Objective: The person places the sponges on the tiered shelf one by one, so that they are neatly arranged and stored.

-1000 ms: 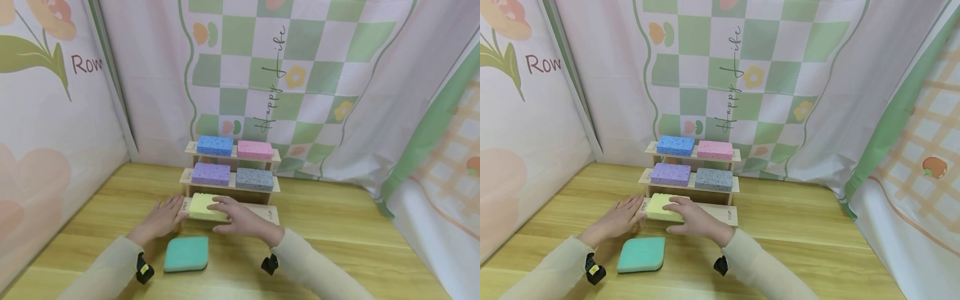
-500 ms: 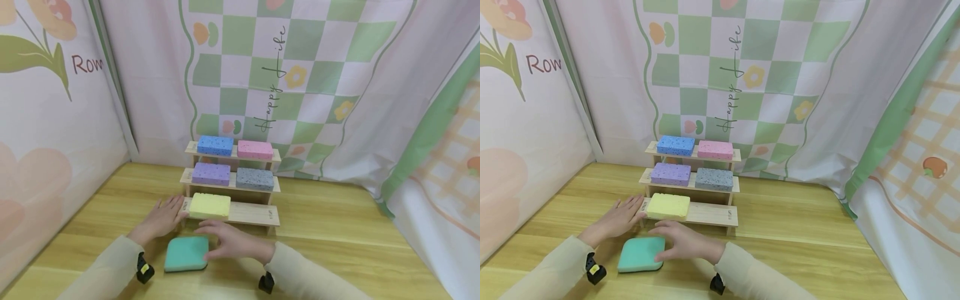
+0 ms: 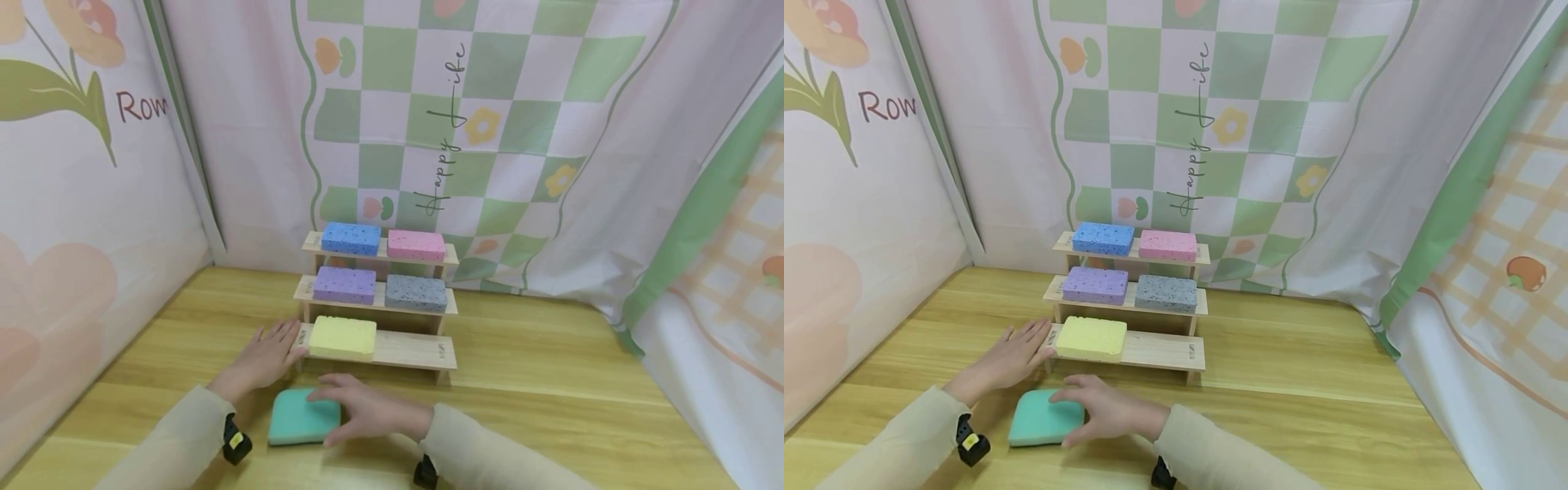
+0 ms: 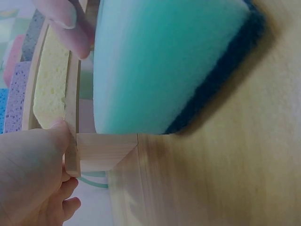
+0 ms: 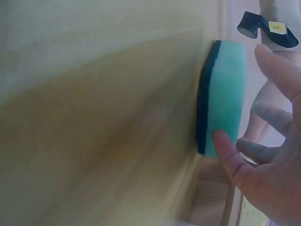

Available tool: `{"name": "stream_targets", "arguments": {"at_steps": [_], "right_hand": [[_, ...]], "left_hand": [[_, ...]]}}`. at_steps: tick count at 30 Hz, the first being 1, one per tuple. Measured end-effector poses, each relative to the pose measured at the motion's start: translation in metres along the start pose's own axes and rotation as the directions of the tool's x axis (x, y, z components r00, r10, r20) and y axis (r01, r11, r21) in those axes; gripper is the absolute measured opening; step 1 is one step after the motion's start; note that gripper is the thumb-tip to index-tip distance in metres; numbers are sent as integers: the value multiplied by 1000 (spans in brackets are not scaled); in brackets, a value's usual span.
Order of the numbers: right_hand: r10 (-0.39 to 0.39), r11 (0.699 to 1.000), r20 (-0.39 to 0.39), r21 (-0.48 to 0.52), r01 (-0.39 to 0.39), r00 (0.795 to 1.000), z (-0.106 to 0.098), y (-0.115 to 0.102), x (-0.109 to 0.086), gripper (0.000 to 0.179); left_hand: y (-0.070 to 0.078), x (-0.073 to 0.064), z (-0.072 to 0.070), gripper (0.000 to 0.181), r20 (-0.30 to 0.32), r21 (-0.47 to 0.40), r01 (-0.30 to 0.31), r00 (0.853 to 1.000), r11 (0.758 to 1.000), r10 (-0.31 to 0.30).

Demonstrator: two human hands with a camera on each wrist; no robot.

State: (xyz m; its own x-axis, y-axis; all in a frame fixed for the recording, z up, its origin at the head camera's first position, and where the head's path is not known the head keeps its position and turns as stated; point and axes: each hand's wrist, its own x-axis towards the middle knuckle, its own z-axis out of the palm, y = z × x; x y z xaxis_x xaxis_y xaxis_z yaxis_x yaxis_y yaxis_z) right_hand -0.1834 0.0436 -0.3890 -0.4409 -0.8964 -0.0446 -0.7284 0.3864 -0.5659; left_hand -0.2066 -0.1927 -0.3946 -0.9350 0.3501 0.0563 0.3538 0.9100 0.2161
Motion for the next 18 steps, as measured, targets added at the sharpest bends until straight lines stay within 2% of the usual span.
{"name": "stream_targets", "arguments": {"at_steps": [18], "right_hand": [[34, 995, -28, -95, -37, 999, 4, 0, 5, 51]], "left_hand": [[1, 0, 0, 61, 4, -12, 4, 1000, 1000, -4]]}}
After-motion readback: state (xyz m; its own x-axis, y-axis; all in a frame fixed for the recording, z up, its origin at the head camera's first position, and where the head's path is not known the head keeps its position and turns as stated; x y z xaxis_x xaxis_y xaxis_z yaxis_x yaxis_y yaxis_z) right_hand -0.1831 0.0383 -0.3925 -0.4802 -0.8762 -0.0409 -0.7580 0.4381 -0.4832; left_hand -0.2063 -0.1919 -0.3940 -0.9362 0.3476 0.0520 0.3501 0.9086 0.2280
